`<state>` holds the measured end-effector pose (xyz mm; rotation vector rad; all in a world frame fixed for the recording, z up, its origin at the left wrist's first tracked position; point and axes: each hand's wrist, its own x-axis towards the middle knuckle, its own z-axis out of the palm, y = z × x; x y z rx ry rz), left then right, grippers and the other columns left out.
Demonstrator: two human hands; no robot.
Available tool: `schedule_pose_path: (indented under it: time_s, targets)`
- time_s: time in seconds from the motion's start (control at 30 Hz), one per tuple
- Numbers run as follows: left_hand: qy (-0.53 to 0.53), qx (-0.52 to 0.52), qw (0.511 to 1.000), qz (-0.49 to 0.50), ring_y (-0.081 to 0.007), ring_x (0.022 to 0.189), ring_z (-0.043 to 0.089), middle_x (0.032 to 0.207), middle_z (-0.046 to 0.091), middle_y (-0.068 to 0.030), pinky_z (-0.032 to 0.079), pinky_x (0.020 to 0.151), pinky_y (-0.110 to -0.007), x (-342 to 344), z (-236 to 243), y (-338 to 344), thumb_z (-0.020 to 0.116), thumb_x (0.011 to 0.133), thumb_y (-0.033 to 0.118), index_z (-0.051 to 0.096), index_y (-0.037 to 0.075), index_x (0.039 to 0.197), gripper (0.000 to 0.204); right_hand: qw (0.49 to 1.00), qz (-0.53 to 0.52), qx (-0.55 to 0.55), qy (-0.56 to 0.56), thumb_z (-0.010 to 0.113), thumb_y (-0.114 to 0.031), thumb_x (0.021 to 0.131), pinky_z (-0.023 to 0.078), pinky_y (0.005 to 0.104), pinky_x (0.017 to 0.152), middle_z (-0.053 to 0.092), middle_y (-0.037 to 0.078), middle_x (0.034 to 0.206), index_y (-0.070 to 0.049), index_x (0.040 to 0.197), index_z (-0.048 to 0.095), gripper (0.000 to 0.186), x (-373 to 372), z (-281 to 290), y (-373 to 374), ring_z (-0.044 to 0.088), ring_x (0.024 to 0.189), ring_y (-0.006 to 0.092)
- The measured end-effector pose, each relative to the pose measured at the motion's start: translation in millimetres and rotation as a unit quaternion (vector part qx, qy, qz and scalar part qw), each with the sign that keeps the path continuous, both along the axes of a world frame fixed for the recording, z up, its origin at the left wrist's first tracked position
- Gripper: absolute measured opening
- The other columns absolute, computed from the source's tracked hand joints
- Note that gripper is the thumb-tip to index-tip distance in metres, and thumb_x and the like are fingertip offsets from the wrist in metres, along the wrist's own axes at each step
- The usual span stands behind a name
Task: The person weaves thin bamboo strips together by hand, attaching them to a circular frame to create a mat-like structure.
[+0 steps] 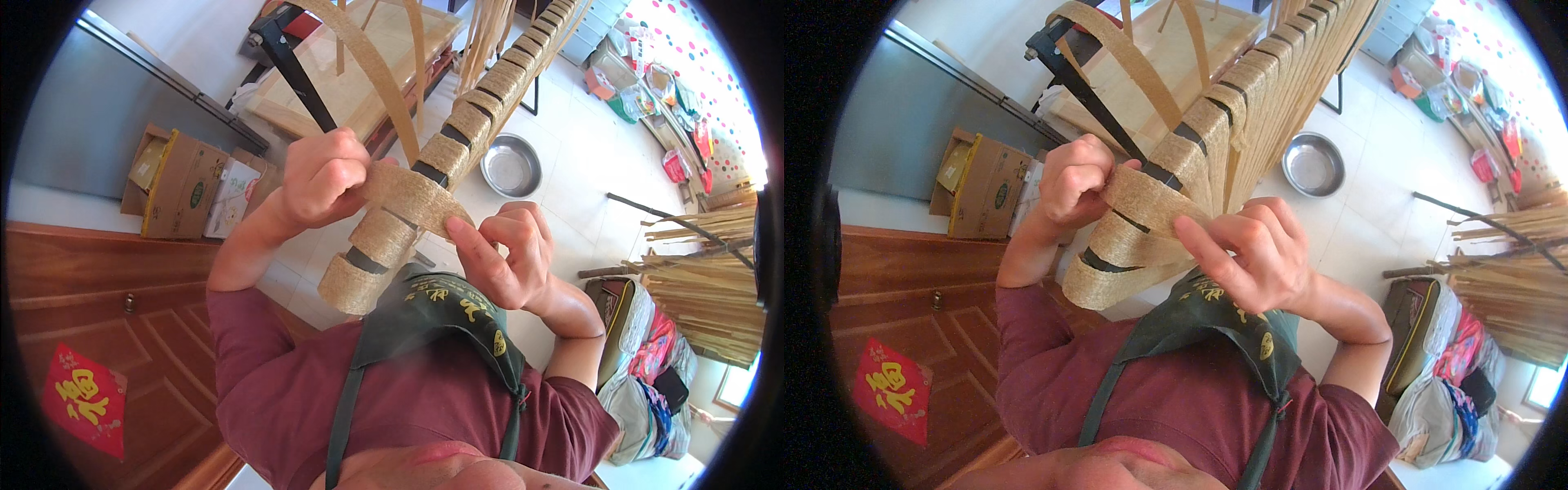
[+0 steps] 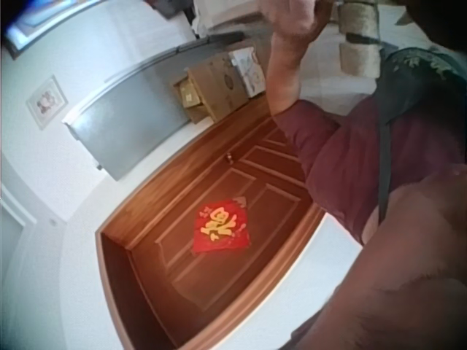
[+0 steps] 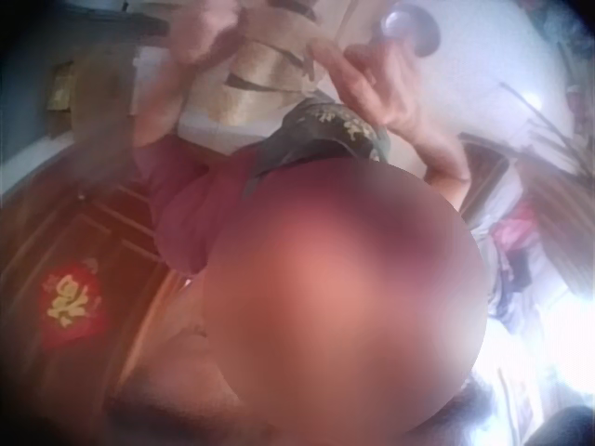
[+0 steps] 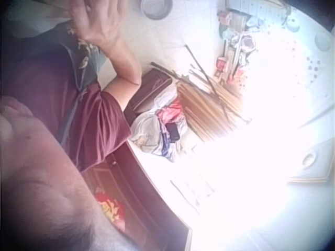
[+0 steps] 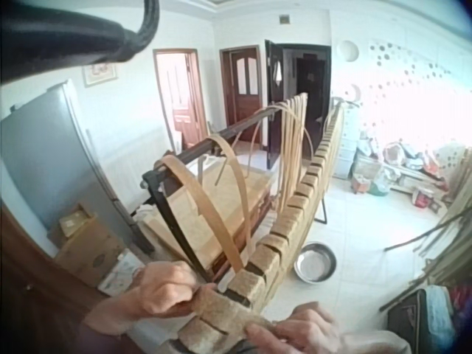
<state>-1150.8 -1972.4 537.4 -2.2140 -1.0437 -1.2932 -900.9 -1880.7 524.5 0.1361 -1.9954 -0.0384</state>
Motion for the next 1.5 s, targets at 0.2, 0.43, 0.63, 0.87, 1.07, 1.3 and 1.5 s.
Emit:
schedule_pose_path:
  time_s: [0.2, 0.43, 0.63, 0.87, 1.07, 1.3, 1.5]
  targets:
    - [-0.01, -0.109, 0.992, -0.054, -0.0227, 0.071, 0.061, 0.086, 0.058, -0.0099, 0.049, 0.06, -0.036, -2.1, 1.0, -1.7, 0.078, 0.083, -0.004, 0.048, 0.007, 0.093, 0.033, 0.995, 0.032, -0.088, -0.028, 0.081, -0.004, 0.072, 0.046, 0.0307, 0.056, 0.057, 0.004, 0.086, -0.003, 0.113, 0.072, 0.043, 6.7, -19.4, -9.5, 0.055, 0.064, 0.0162]
    - [-0.322, -0.484, 0.799, -0.157, -0.0161, 0.111, 0.06, 0.118, 0.065, -0.0085, 0.047, 0.097, -0.031, -29.8, 2.0, 4.0, 0.057, 0.1, 0.01, 0.055, 0.002, 0.131, 0.032, 0.902, 0.043, -0.404, -0.148, 0.077, -0.008, 0.086, 0.057, 0.0371, 0.077, 0.065, 0.017, 0.109, 0.0, 0.119, 0.063, 0.037, 12.9, -1.7, -4.1, 0.068, 0.09, 0.0289]
    - [-0.266, -0.551, 0.763, -0.209, -0.0084, 0.105, 0.057, 0.115, 0.065, -0.0037, 0.046, 0.09, -0.026, -19.3, -1.9, 27.1, 0.056, 0.105, 0.021, 0.061, 0.001, 0.122, 0.027, 0.838, 0.079, -0.501, -0.201, 0.074, -0.017, 0.093, 0.054, 0.039, 0.093, 0.066, 0.018, 0.114, 0.004, 0.126, 0.057, 0.043, 4.6, -4.5, -4.3, 0.066, 0.106, 0.0297]
    - [-0.348, -0.546, 0.677, -0.35, -0.0082, 0.089, 0.06, 0.098, 0.064, 0.0002, 0.049, 0.081, -0.024, -34.8, 5.5, 48.2, 0.075, 0.092, 0.014, 0.065, 0.001, 0.108, 0.022, 0.74, 0.164, -0.633, -0.159, 0.081, -0.021, 0.089, 0.044, 0.0222, 0.065, 0.066, 0.002, 0.085, 0.001, 0.104, 0.069, 0.028, 0.4, 15.6, 20.1, 0.052, 0.074, 0.0035]
    - [-0.232, -0.394, 0.854, -0.249, -0.0102, 0.081, 0.06, 0.093, 0.064, -0.0022, 0.048, 0.07, -0.026, -28.4, 35.2, 52.3, 0.081, 0.08, -0.003, 0.067, 0.004, 0.094, 0.022, 0.94, 0.007, -0.334, -0.071, 0.077, 0.0, 0.08, 0.044, 0.0295, 0.054, 0.057, 0.004, 0.075, -0.003, 0.097, 0.073, 0.018, -2.3, 46.0, 23.9, 0.052, 0.058, 0.0123]
    - [-0.008, 0.007, 0.998, -0.059, -0.0174, 0.059, 0.056, 0.079, 0.058, -0.0058, 0.042, 0.048, -0.028, -11.3, 19.1, 39.7, 0.086, 0.075, -0.004, 0.058, 0.006, 0.093, 0.035, 0.999, -0.024, 0.037, 0.029, 0.078, 0.0, 0.066, 0.037, 0.0276, 0.049, 0.05, 0.001, 0.071, -0.001, 0.095, 0.071, 0.029, -1.7, 26.4, 28.5, 0.049, 0.054, 0.0144]
    - [-0.022, -0.009, 0.999, -0.021, -0.019, 0.055, 0.055, 0.07, 0.053, -0.0068, 0.042, 0.048, -0.029, -7.2, -2.2, 40.0, 0.083, 0.078, -0.006, 0.047, 0.007, 0.086, 0.039, 0.999, -0.02, -0.019, 0.027, 0.079, 0.004, 0.069, 0.04, 0.0309, 0.05, 0.055, 0.004, 0.074, -0.002, 0.093, 0.062, 0.03, -3.9, 5.8, 31.4, 0.052, 0.057, 0.0185]
